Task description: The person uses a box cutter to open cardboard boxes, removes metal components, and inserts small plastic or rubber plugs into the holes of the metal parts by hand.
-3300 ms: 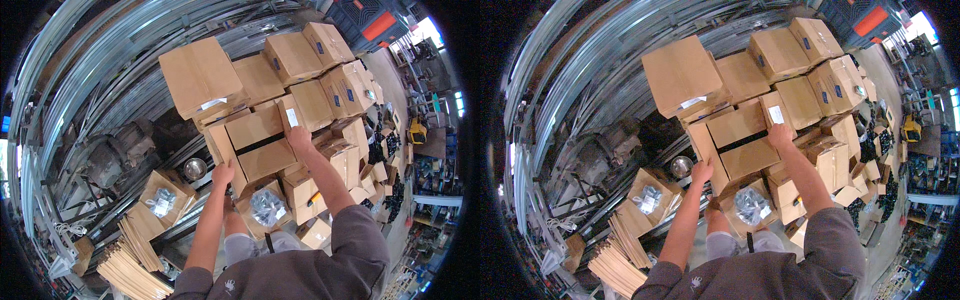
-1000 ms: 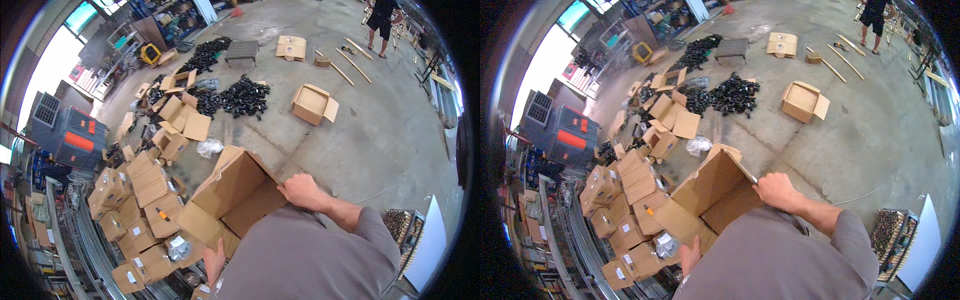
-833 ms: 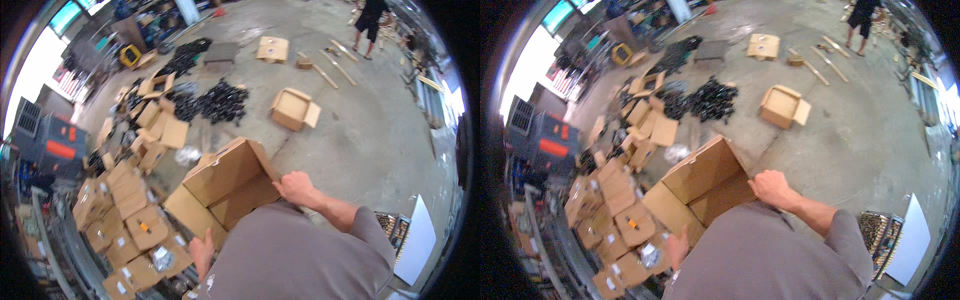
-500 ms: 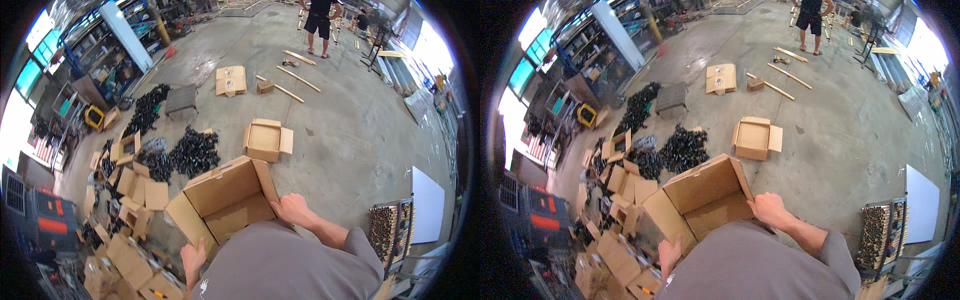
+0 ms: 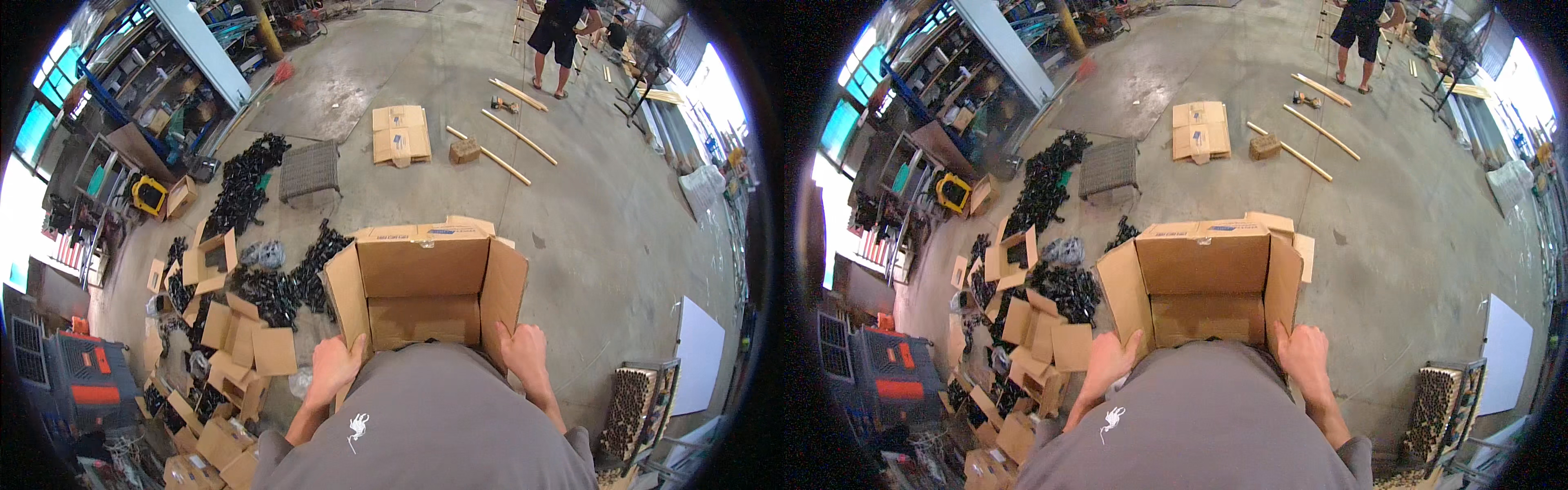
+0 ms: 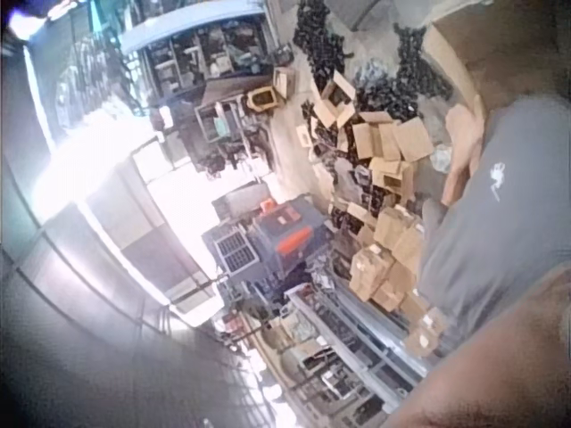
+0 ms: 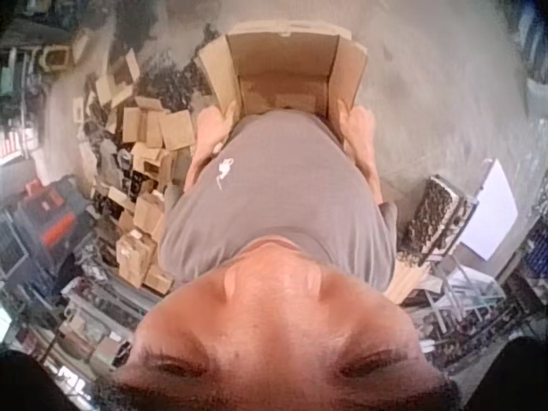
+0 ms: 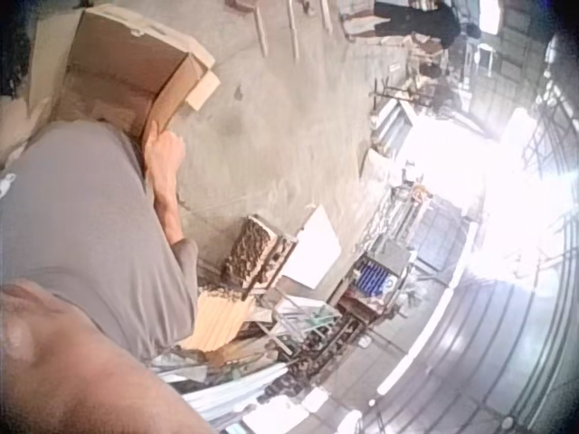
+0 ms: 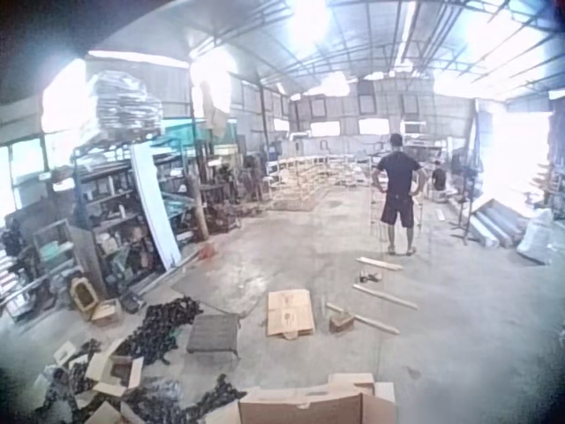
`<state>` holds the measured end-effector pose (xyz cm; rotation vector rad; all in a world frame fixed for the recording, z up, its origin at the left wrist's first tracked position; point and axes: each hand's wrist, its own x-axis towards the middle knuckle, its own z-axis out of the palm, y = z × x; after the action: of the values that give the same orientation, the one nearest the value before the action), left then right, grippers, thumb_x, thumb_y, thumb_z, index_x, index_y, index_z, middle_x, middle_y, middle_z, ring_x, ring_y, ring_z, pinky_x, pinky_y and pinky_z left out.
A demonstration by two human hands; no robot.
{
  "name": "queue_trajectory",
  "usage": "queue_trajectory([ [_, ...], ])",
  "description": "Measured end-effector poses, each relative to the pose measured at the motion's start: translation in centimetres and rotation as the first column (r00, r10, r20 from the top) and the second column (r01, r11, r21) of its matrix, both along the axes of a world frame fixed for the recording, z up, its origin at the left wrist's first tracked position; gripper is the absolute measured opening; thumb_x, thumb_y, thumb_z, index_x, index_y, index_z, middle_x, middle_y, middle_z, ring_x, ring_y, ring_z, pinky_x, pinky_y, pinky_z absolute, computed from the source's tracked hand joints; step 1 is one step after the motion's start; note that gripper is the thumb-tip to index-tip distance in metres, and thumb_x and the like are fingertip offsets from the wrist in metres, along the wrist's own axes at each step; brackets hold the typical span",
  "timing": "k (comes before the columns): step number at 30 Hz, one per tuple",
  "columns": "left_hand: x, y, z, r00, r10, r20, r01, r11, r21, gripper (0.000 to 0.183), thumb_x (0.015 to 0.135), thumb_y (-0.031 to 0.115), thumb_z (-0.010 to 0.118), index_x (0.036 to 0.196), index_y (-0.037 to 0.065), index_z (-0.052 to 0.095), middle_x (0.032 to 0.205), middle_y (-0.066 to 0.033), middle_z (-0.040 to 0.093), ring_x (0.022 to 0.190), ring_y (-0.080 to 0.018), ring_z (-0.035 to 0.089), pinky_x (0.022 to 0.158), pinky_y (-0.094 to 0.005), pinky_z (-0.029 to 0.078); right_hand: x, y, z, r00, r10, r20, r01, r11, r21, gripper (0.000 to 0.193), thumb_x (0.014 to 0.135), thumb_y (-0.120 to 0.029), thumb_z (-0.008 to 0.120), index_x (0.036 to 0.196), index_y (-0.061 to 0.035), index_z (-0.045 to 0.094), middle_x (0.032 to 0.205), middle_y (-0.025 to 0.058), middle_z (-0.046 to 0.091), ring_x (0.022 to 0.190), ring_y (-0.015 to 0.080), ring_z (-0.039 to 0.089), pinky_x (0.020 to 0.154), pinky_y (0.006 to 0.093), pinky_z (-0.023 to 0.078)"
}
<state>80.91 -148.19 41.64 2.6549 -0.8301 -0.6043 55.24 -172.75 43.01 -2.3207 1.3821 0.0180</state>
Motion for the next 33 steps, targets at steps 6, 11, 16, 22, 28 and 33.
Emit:
queue_trajectory([
  [6, 13.0, -9.3, -1.6, 0.988, 0.14, -0.059, -0.142, 0.989, -0.032, 0.055, 0.096, 0.048, 0.057, 0.094, -0.004, 0.074, 0.077, -0.0298, 0.068, 0.08, -0.0479, 0.069, 0.077, -0.0529, 0.055, 16.5, -13.1, -0.7, 0.984, 0.168, -0.061, -0.171, 0.984, -0.046, 0.053, 0.096, -0.039, 0.062, 0.071, 0.0076, 0.068, 0.072, 0.0303, 0.066, 0.072, 0.047, 0.067, 0.066, 0.0544, 0.052],
  [11, 21.4, -17.1, -0.4, 0.953, 0.298, -0.055, -0.303, 0.932, -0.197, 0.052, 0.095, 0.044, 0.061, 0.098, -0.007, 0.073, 0.09, -0.0326, 0.07, 0.092, -0.0469, 0.069, 0.082, -0.0518, 0.054, 29.3, -24.8, -0.4, 0.919, 0.392, -0.034, -0.392, 0.92, 0.01, 0.052, 0.1, -0.04, 0.055, 0.075, 0.0031, 0.071, 0.07, 0.0266, 0.066, 0.071, 0.0466, 0.067, 0.067, 0.0538, 0.053],
  [16, 31.4, -23.7, -1.0, 0.86, 0.51, -0.025, -0.507, 0.847, -0.159, 0.046, 0.094, 0.038, 0.064, 0.103, -0.006, 0.073, 0.095, -0.0296, 0.072, 0.095, -0.0457, 0.07, 0.083, -0.051, 0.054, 43.9, -32.6, 1.0, 0.862, 0.506, -0.023, -0.503, 0.861, 0.073, 0.059, 0.103, -0.042, 0.052, 0.072, 0.0049, 0.068, 0.067, 0.0288, 0.064, 0.067, 0.0481, 0.065, 0.064, 0.0547, 0.052],
  [22, 49.3, -32.0, -0.1, 0.944, 0.328, -0.017, -0.328, 0.94, -0.092, 0.05, 0.099, 0.044, 0.05, 0.095, 0.0, 0.074, 0.086, -0.0255, 0.07, 0.085, -0.0464, 0.069, 0.079, -0.0533, 0.054, 60.8, -40.6, -1.5, 0.866, 0.494, 0.07, -0.498, 0.867, 0.035, 0.05, 0.098, -0.04, 0.055, 0.076, 0.001, 0.07, 0.071, 0.0282, 0.065, 0.069, 0.0487, 0.064, 0.062, 0.0532, 0.051],
  [28, 68.3, -40.3, -2.2, 0.948, 0.317, -0.006, -0.313, 0.934, -0.174, 0.042, 0.098, 0.044, 0.054, 0.099, 0.007, 0.075, 0.079, -0.0256, 0.07, 0.078, -0.0453, 0.069, 0.073, -0.0546, 0.055, 76.4, -47.5, -3.5, 0.904, 0.405, 0.14, -0.382, 0.91, -0.162, 0.049, 0.095, -0.034, 0.065, 0.074, 0.0103, 0.068, 0.067, 0.0327, 0.06, 0.065, 0.052, 0.061, 0.061, 0.0556, 0.048],
  [33, 82.3, -43.3, 0.6, 0.939, 0.325, -0.11, -0.336, 0.936, -0.104, 0.04, 0.099, 0.042, 0.054, 0.107, 0.009, 0.075, 0.072, -0.0236, 0.069, 0.072, -0.0451, 0.068, 0.07, -0.0538, 0.055, 88.6, -49.2, 0.1, 0.898, 0.363, 0.25, -0.337, 0.931, -0.141, 0.052, 0.097, -0.033, 0.064, 0.072, 0.0117, 0.067, 0.065, 0.0333, 0.059, 0.063, 0.0521, 0.061, 0.059, 0.0559, 0.046],
])
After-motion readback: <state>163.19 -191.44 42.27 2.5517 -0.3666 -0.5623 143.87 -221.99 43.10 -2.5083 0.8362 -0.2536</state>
